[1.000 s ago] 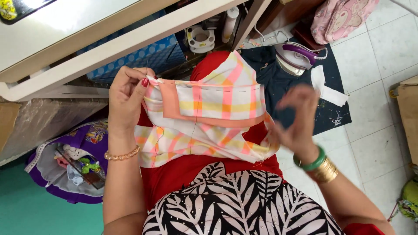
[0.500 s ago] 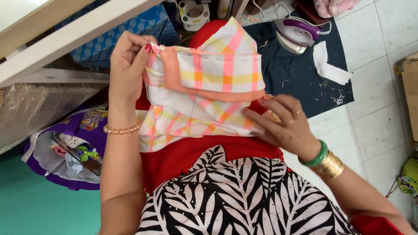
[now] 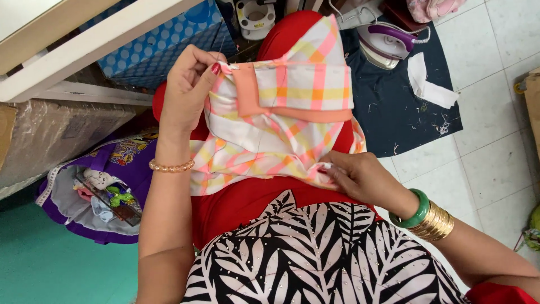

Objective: Hand-sewing and pinning a piece of checkered fabric, likely part of a garment.

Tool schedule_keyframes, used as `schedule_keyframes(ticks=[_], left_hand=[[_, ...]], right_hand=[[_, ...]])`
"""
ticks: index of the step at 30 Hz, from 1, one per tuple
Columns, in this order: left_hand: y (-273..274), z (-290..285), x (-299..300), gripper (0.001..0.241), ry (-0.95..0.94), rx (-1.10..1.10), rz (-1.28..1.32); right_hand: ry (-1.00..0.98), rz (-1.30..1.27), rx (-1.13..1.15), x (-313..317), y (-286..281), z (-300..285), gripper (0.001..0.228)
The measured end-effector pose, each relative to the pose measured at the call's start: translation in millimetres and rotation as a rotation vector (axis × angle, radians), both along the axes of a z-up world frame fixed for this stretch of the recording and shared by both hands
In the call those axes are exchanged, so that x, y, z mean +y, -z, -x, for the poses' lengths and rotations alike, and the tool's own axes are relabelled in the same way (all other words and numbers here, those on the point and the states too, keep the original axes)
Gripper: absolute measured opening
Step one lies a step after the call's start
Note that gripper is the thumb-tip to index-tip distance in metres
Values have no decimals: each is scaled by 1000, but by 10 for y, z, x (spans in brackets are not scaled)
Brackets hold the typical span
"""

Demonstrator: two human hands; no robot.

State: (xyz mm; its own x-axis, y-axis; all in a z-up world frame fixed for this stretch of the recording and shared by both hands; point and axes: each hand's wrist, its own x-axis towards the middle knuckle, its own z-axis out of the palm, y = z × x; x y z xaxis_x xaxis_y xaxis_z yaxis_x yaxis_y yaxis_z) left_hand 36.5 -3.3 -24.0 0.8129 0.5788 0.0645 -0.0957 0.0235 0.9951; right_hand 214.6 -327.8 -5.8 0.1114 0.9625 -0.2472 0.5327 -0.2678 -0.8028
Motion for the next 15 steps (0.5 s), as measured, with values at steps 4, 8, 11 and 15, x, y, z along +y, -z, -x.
schedule_keyframes(ticks=[4, 8, 11, 15], left_hand=[[31, -54, 15, 11, 30, 26, -1], [118, -90, 72, 9, 49, 69, -16], [165, -145, 124, 9, 51, 94, -23], [211, -198, 162, 8, 59, 141, -5]], right_hand=[[-63, 26, 217, 232, -53, 133, 24], [-75, 53, 422, 475, 209, 260, 28], [-195, -55, 438, 710, 376, 289, 21], [-162, 103, 270, 831, 468, 318, 21]])
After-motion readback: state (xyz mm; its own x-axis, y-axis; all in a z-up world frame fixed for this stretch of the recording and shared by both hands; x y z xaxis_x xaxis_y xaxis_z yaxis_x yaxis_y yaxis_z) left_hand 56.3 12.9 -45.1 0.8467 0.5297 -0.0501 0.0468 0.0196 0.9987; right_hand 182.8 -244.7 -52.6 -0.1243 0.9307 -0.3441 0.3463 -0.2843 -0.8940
